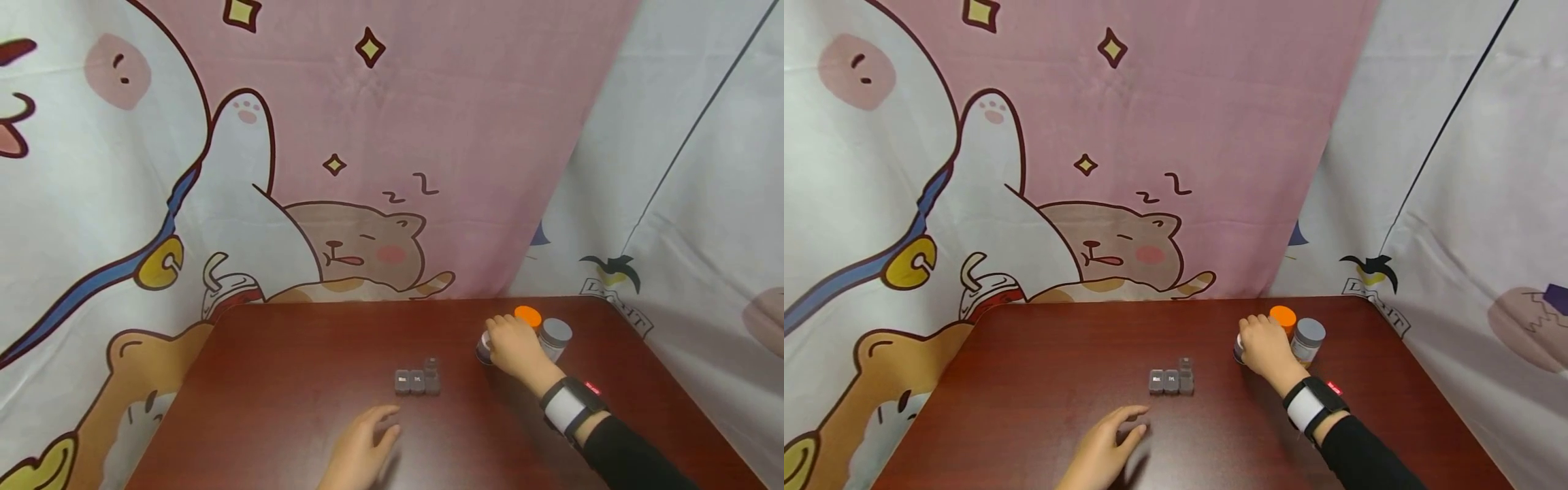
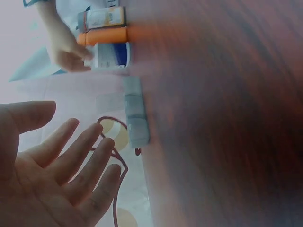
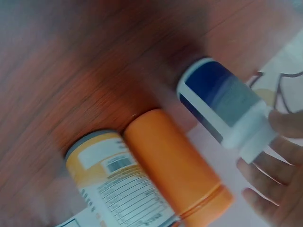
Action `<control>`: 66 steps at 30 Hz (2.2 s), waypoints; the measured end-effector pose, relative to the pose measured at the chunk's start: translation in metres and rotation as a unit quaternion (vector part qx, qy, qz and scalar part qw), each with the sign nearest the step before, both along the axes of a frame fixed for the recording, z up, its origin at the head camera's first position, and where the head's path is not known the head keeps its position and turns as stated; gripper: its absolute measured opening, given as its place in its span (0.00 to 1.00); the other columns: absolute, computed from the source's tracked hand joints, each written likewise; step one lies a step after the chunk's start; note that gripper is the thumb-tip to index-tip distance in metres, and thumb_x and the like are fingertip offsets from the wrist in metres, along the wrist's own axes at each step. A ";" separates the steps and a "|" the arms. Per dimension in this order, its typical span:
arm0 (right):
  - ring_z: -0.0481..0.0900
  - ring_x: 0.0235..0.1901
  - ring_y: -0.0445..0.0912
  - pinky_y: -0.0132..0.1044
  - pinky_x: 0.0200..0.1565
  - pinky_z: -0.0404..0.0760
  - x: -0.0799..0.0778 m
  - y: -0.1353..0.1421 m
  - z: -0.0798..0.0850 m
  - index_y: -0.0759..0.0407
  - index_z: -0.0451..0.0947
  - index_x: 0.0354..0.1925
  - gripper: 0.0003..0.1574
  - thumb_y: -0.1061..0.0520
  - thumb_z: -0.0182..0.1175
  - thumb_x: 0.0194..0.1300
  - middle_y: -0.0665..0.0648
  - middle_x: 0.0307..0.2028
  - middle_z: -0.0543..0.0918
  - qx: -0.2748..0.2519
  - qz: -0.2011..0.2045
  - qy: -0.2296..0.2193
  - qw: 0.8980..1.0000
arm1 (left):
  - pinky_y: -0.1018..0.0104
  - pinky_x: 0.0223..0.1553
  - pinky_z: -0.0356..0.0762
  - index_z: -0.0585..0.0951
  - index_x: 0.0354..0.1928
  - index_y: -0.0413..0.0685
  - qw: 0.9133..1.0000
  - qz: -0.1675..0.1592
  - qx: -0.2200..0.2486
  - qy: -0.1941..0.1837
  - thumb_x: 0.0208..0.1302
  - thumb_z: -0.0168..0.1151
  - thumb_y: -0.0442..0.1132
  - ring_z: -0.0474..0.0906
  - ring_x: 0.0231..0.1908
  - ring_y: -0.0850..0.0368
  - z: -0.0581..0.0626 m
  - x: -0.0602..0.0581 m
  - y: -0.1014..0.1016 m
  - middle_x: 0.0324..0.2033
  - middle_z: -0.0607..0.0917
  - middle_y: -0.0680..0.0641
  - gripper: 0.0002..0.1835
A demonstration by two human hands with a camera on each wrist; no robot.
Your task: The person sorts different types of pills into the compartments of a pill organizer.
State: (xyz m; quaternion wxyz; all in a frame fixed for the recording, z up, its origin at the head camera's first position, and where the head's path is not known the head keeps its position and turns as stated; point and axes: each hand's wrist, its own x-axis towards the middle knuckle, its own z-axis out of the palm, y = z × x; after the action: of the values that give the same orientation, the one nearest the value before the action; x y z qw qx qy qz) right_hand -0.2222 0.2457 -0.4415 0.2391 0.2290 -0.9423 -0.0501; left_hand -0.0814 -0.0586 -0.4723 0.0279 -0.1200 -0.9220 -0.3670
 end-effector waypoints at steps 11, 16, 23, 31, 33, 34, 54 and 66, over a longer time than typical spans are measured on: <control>0.75 0.19 0.46 0.41 0.17 0.77 0.057 -0.035 0.004 0.60 0.78 0.30 0.17 0.51 0.68 0.43 0.53 0.22 0.79 -0.028 0.022 -0.030 0.999 | 0.46 0.47 0.80 0.80 0.51 0.54 1.000 0.013 0.004 0.000 0.58 0.61 0.49 0.80 0.48 0.50 -0.005 0.007 0.003 0.47 0.87 0.49 0.19; 0.75 0.21 0.44 0.40 0.18 0.79 0.079 -0.057 0.000 0.58 0.79 0.30 0.16 0.50 0.68 0.43 0.51 0.22 0.79 -0.044 0.055 -0.015 0.997 | 0.45 0.49 0.79 0.78 0.55 0.52 1.000 0.010 0.009 0.014 0.53 0.65 0.48 0.79 0.50 0.49 -0.014 0.008 0.012 0.49 0.86 0.49 0.25; 0.76 0.26 0.41 0.38 0.24 0.82 0.105 -0.085 -0.004 0.56 0.80 0.33 0.17 0.47 0.67 0.46 0.48 0.26 0.81 -0.069 0.088 -0.029 0.993 | 0.38 0.53 0.74 0.69 0.62 0.47 0.997 -0.017 0.071 -0.037 0.49 0.67 0.49 0.75 0.54 0.42 -0.021 0.004 0.028 0.54 0.83 0.41 0.37; 0.77 0.27 0.39 0.34 0.26 0.83 0.129 -0.103 -0.010 0.54 0.80 0.34 0.17 0.47 0.68 0.47 0.47 0.29 0.83 -0.093 0.133 -0.033 0.986 | 0.30 0.53 0.71 0.67 0.63 0.46 0.990 -0.037 0.098 -0.097 0.45 0.69 0.55 0.70 0.58 0.34 -0.028 0.007 0.037 0.61 0.76 0.35 0.43; 0.77 0.27 0.38 0.33 0.26 0.82 0.131 -0.105 -0.011 0.53 0.81 0.34 0.16 0.47 0.67 0.47 0.46 0.29 0.83 -0.100 0.138 -0.021 0.985 | 0.29 0.54 0.70 0.68 0.63 0.45 0.989 -0.039 0.106 -0.099 0.45 0.69 0.57 0.69 0.58 0.34 -0.029 0.007 0.038 0.61 0.75 0.35 0.43; 0.77 0.27 0.38 0.33 0.26 0.81 0.132 -0.106 -0.011 0.53 0.81 0.34 0.16 0.47 0.68 0.47 0.46 0.29 0.82 -0.103 0.139 -0.015 0.985 | 0.29 0.54 0.70 0.69 0.62 0.45 0.988 -0.040 0.109 -0.098 0.45 0.68 0.58 0.69 0.59 0.34 -0.029 0.005 0.038 0.61 0.75 0.35 0.43; 0.77 0.48 0.44 0.42 0.44 0.80 0.125 -0.092 -0.047 0.49 0.76 0.54 0.36 0.46 0.71 0.44 0.50 0.49 0.84 -0.468 0.126 -0.280 0.829 | 0.32 0.58 0.66 0.73 0.58 0.42 0.978 -0.097 0.157 -0.096 0.42 0.72 0.53 0.73 0.55 0.41 -0.026 -0.015 0.036 0.53 0.82 0.40 0.40; 0.80 0.42 0.40 0.43 0.49 0.75 0.132 -0.094 -0.025 0.55 0.84 0.41 0.25 0.55 0.75 0.38 0.53 0.38 0.88 -0.504 0.102 -0.271 0.814 | 0.45 0.53 0.77 0.79 0.52 0.43 0.984 -0.105 0.138 -0.033 0.41 0.73 0.50 0.79 0.48 0.53 -0.032 -0.020 0.042 0.47 0.87 0.42 0.34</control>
State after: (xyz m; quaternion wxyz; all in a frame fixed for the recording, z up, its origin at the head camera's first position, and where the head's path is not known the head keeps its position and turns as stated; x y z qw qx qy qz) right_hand -0.0905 0.1513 -0.4663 0.0601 0.1751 -0.8336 0.5205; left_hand -0.1014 -0.0170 -0.5039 -0.0250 -0.1985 -0.8454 -0.4953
